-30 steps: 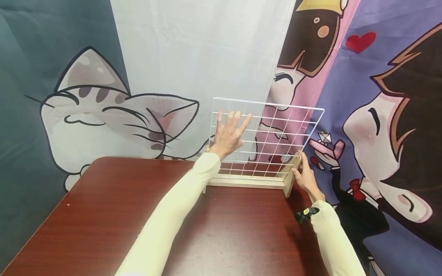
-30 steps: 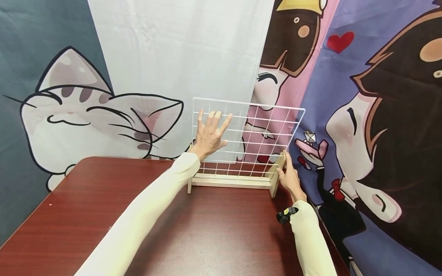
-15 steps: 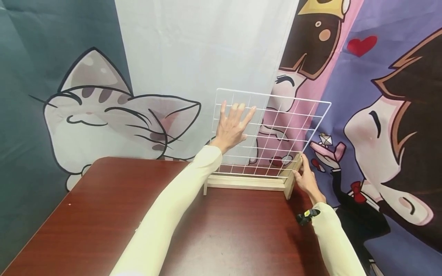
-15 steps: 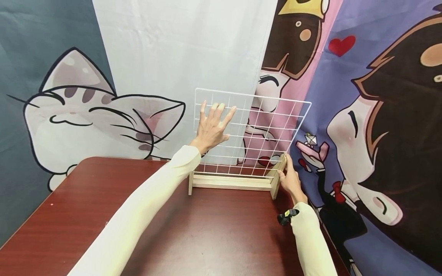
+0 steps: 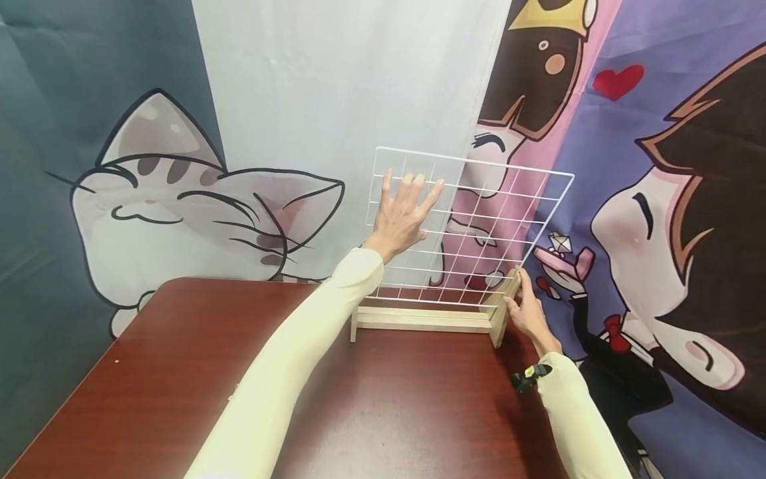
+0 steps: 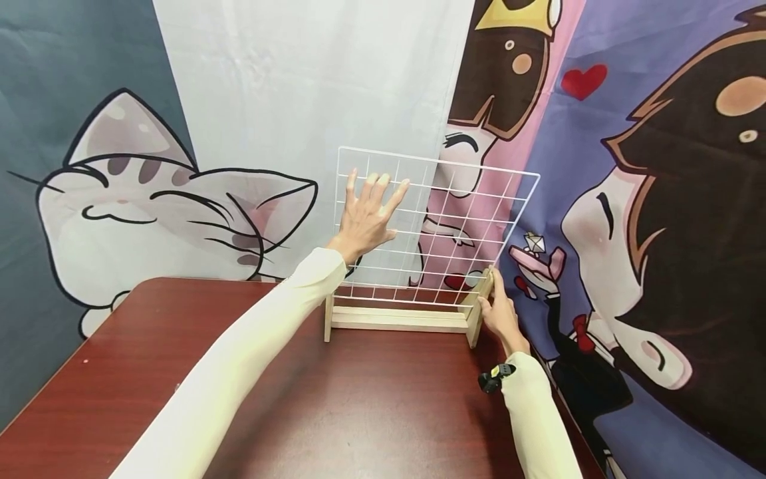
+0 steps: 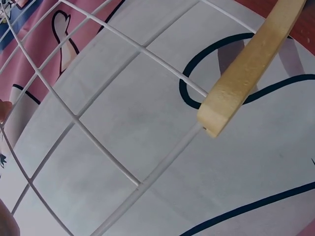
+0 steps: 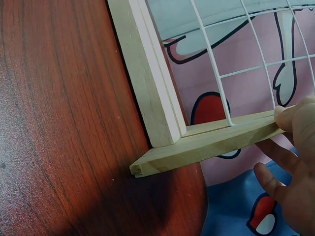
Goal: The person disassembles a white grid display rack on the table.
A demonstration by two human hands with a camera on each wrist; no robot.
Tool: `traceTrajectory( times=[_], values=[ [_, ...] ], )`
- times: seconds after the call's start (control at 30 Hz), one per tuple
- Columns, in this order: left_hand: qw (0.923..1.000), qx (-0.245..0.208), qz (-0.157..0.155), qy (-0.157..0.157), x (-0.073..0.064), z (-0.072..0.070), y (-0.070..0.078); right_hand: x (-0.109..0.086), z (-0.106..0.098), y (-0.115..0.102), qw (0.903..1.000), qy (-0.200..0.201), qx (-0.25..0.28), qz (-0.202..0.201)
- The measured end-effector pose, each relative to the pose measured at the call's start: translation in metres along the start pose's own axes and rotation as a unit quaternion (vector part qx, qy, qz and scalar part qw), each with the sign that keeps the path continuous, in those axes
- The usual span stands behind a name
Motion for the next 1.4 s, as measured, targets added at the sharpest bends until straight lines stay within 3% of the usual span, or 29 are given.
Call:
traceTrajectory(
  times=[0.47,0.9,1.4],
  values=[
    [0.9999,0.008,0.006,-0.003,0.005,-0.006,-0.004,-0.004,0.003,-0.003,0.9999,-0.002,-0.004,0.014],
    [0.9997,-0.003,-0.022,-0.007,0.022,-0.017,-0.018,-0.002,-0.003,-0.003,0.9992,-0.004,-0.038,0.016],
    [0.9998,-0.005,-0.022,0.002,0.034,-0.028,-0.022,-0.005,-0.001,-0.001,0.9992,0.002,-0.037,0.012]
  ],
)
Point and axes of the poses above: each hand's wrist, its own x-axis towards the middle knuckle, its own z-axis out of the palm, y = z × x, the point moved 3 cm from there along x, towards the middle knuckle, and after that the axes turned 7 degrees about y, right-handed, at the moved point
